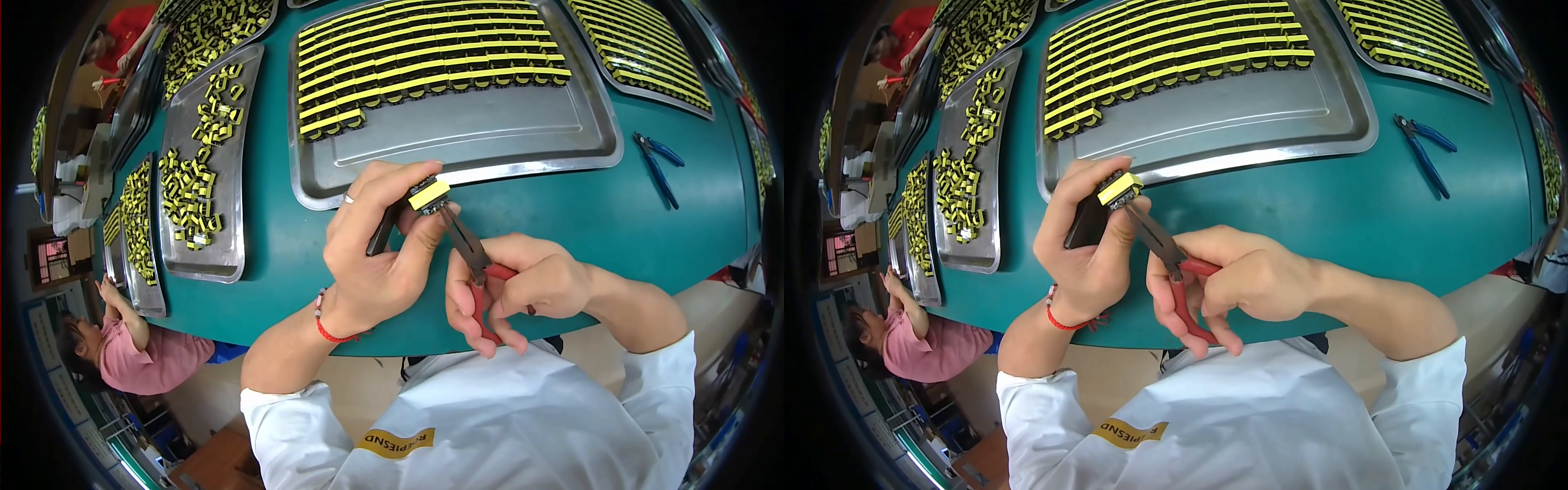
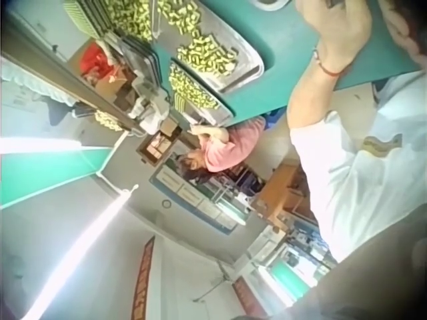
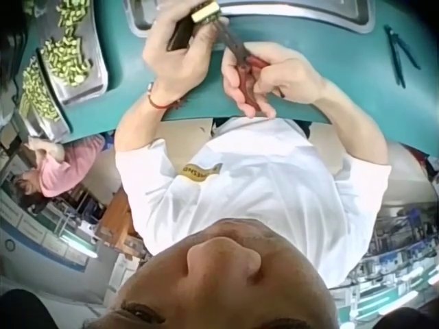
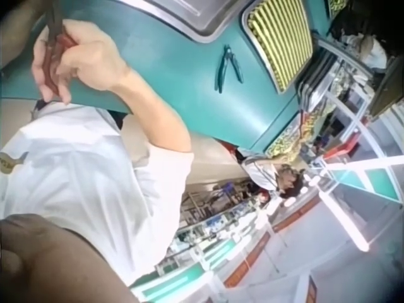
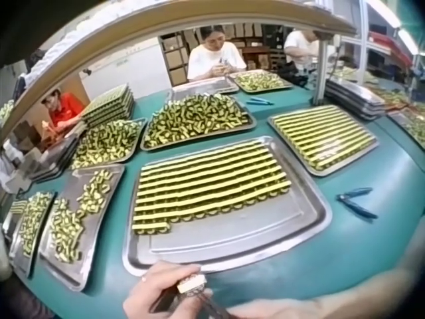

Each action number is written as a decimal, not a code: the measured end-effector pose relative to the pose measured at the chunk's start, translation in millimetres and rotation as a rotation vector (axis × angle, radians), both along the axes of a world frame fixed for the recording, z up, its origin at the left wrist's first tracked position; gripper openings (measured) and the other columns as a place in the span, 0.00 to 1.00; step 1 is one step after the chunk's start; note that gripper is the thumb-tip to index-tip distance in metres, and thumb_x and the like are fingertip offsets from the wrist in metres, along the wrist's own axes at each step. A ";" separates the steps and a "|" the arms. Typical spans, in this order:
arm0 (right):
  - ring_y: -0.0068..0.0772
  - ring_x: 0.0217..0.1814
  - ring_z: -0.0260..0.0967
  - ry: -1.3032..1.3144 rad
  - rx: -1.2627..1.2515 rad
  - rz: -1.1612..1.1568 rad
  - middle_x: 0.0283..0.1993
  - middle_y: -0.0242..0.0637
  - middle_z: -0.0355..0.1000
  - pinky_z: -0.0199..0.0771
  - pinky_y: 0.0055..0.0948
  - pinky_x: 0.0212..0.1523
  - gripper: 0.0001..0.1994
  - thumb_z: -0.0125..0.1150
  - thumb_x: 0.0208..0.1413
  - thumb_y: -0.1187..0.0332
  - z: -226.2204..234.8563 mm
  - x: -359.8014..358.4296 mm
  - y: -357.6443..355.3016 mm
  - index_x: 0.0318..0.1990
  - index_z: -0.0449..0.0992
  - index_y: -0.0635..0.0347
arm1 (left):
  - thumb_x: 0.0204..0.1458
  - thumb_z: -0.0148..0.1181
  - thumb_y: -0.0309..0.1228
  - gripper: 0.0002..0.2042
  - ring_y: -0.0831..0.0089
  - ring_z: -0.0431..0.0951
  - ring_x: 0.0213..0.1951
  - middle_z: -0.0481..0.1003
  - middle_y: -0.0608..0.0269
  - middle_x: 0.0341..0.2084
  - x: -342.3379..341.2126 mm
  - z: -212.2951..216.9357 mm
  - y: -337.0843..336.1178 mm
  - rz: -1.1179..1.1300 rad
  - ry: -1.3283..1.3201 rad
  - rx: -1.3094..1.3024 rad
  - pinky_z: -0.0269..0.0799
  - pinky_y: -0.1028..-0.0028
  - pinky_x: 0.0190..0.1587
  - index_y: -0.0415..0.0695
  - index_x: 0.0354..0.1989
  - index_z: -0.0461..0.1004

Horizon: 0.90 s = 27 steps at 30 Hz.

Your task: The person trims small electronic components using pliers, then arranges them on metal trays.

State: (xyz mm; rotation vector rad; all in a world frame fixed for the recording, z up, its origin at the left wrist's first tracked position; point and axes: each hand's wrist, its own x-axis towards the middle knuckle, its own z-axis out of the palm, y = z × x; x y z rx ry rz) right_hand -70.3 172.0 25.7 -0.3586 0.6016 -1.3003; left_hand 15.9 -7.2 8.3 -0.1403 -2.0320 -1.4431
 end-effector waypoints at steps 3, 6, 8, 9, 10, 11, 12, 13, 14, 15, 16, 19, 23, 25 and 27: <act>0.39 0.28 0.72 0.062 0.047 -0.025 0.31 0.47 0.70 0.69 0.29 0.17 0.16 0.43 0.36 0.80 1.6 0.3 -0.3 0.38 0.66 0.69 | 0.45 0.64 0.14 0.17 0.81 0.65 0.23 0.75 0.60 0.31 -0.3 -2.7 -1.7 0.012 -0.008 -0.027 0.60 0.81 0.24 0.33 0.46 0.75; 0.37 0.25 0.71 0.073 0.073 -0.034 0.30 0.46 0.70 0.65 0.27 0.15 0.16 0.43 0.36 0.80 0.9 -0.6 -0.1 0.37 0.66 0.68 | 0.45 0.64 0.14 0.16 0.81 0.64 0.22 0.75 0.60 0.31 -0.6 -3.4 -1.2 0.003 -0.040 0.009 0.59 0.81 0.23 0.33 0.45 0.75; 0.36 0.24 0.71 0.072 0.082 -0.038 0.29 0.46 0.70 0.65 0.27 0.15 0.16 0.42 0.36 0.80 1.2 -0.8 0.3 0.37 0.66 0.68 | 0.45 0.65 0.14 0.16 0.81 0.64 0.22 0.74 0.61 0.30 -0.1 -3.5 -1.1 0.003 -0.057 0.019 0.59 0.81 0.23 0.33 0.44 0.75; 0.35 0.23 0.70 0.071 0.092 -0.041 0.29 0.46 0.70 0.64 0.26 0.15 0.16 0.42 0.35 0.80 1.5 -0.7 0.5 0.37 0.66 0.68 | 0.45 0.65 0.14 0.15 0.81 0.64 0.22 0.74 0.61 0.30 0.3 -3.5 -1.3 0.003 -0.074 0.029 0.59 0.81 0.23 0.33 0.44 0.75; 0.35 0.23 0.70 0.070 0.092 -0.042 0.29 0.46 0.70 0.64 0.26 0.15 0.16 0.42 0.35 0.80 2.1 -0.3 0.6 0.37 0.66 0.68 | 0.45 0.65 0.14 0.15 0.81 0.64 0.22 0.74 0.61 0.30 0.2 -3.4 -1.6 0.003 -0.075 0.029 0.59 0.81 0.23 0.33 0.44 0.75; 0.34 0.22 0.70 0.083 0.111 -0.052 0.29 0.45 0.70 0.64 0.26 0.14 0.15 0.42 0.36 0.81 2.7 0.3 0.8 0.37 0.66 0.68 | 0.45 0.65 0.14 0.15 0.82 0.63 0.22 0.74 0.61 0.29 -0.2 -3.5 -2.0 -0.007 -0.084 0.026 0.58 0.81 0.23 0.33 0.43 0.75; 0.33 0.21 0.69 0.096 0.130 -0.061 0.28 0.44 0.70 0.63 0.26 0.14 0.15 0.42 0.37 0.81 3.6 0.8 0.8 0.37 0.66 0.67 | 0.45 0.65 0.14 0.15 0.82 0.63 0.21 0.73 0.62 0.29 -0.5 -3.5 -2.0 -0.016 -0.092 0.023 0.58 0.81 0.23 0.32 0.43 0.75; 0.33 0.21 0.69 0.095 0.131 -0.062 0.28 0.44 0.70 0.63 0.26 0.14 0.15 0.42 0.37 0.81 4.9 0.1 0.1 0.37 0.66 0.67 | 0.45 0.65 0.14 0.15 0.82 0.63 0.21 0.73 0.62 0.29 -0.3 -3.5 -1.7 -0.017 -0.093 0.023 0.58 0.81 0.23 0.32 0.43 0.75; 0.34 0.23 0.70 0.122 0.134 -0.064 0.29 0.44 0.69 0.62 0.26 0.15 0.13 0.43 0.38 0.81 6.7 -1.4 -1.2 0.35 0.66 0.67 | 0.45 0.65 0.14 0.15 0.83 0.63 0.22 0.73 0.63 0.29 0.2 -3.0 -1.3 -0.018 -0.125 0.051 0.58 0.82 0.24 0.32 0.43 0.75; 0.36 0.25 0.70 0.149 0.136 -0.065 0.29 0.44 0.68 0.61 0.26 0.16 0.11 0.43 0.40 0.82 7.6 -2.2 -1.8 0.34 0.66 0.67 | 0.46 0.65 0.15 0.14 0.84 0.63 0.22 0.72 0.64 0.29 0.9 -2.3 -0.8 -0.019 -0.157 0.079 0.58 0.82 0.25 0.32 0.43 0.75; 0.36 0.25 0.70 0.150 0.135 -0.066 0.29 0.44 0.68 0.61 0.26 0.16 0.11 0.43 0.40 0.82 5.8 -1.7 -1.3 0.34 0.66 0.67 | 0.46 0.65 0.15 0.14 0.84 0.63 0.22 0.72 0.64 0.29 1.9 0.3 0.2 -0.020 -0.156 0.077 0.58 0.82 0.25 0.32 0.43 0.75; 0.27 0.23 0.67 0.430 -0.023 -0.156 0.29 0.39 0.69 0.60 0.23 0.18 0.09 0.48 0.44 0.82 2.7 0.3 0.2 0.35 0.66 0.66 | 0.49 0.64 0.17 0.12 0.86 0.62 0.24 0.71 0.67 0.30 4.9 9.0 2.8 -0.017 -0.239 0.200 0.58 0.84 0.26 0.33 0.43 0.76; 0.20 0.25 0.61 1.310 0.010 -0.614 0.31 0.37 0.68 0.62 0.19 0.24 0.13 0.63 0.47 0.79 -10.7 10.3 -5.2 0.40 0.68 0.65 | 0.53 0.64 0.21 0.10 0.87 0.63 0.26 0.72 0.68 0.32 7.3 9.3 8.4 -0.095 -0.319 0.410 0.58 0.84 0.28 0.34 0.43 0.76; 0.21 0.28 0.63 1.296 -0.250 -0.984 0.33 0.38 0.68 0.63 0.20 0.26 0.16 0.65 0.44 0.82 -23.3 11.5 -14.0 0.42 0.68 0.64 | 0.54 0.64 0.23 0.10 0.88 0.64 0.27 0.73 0.68 0.33 8.9 12.0 13.2 -0.133 -0.345 0.461 0.59 0.84 0.29 0.34 0.43 0.76; 0.24 0.30 0.65 1.289 -0.261 -0.994 0.35 0.39 0.69 0.65 0.21 0.27 0.19 0.67 0.41 0.85 -24.4 11.3 -17.1 0.42 0.69 0.64 | 0.55 0.64 0.23 0.09 0.87 0.66 0.28 0.73 0.67 0.32 8.1 11.7 18.5 -0.153 -0.336 0.522 0.61 0.84 0.30 0.34 0.42 0.75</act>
